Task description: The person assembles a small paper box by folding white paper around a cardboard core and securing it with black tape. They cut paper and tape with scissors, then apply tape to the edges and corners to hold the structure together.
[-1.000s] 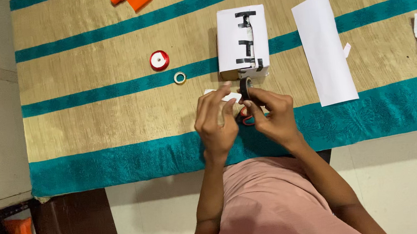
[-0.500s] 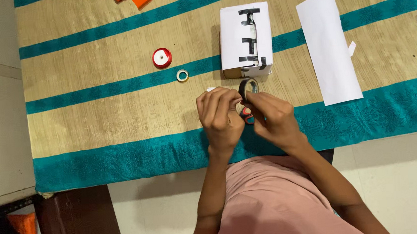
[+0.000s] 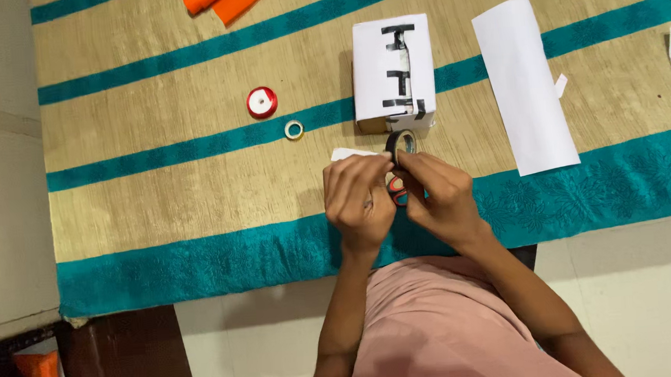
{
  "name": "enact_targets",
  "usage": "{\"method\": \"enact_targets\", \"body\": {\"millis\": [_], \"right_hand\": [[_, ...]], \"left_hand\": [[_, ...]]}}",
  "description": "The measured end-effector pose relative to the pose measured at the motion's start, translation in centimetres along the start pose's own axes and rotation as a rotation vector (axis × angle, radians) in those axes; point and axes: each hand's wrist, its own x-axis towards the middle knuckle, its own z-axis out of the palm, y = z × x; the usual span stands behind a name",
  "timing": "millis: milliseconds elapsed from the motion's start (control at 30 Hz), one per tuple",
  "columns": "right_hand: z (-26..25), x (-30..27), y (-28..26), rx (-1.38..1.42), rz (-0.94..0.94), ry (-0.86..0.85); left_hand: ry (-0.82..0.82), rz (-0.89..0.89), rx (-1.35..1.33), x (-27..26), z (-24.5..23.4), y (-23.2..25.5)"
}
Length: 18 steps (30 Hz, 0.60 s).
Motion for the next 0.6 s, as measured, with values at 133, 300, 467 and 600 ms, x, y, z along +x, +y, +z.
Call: {"method": "enact_targets", "body": {"millis": [133,300,467,600], "right_hand": [[0.3,-0.2,0.5,0.000,0.017,0.038],[0.4,-0.1,0.7,0.008,0.054,0.042],[0.0,-0.1,0.9,-0.012,-0.037,0.039],[0.0,0.1,0.7,-0.032,-0.113,0.058]], "left_hand": [[-0.007,0.043,0.029,0.3,-0.3,0.5],[0.015,0.099,0.055,0.9,-0.2,0.8],[-0.001,0.065,0.041,1.3,-0.1,0.5],[-0.038,0.011,0.017,1.4,0.1,0.3]]}}
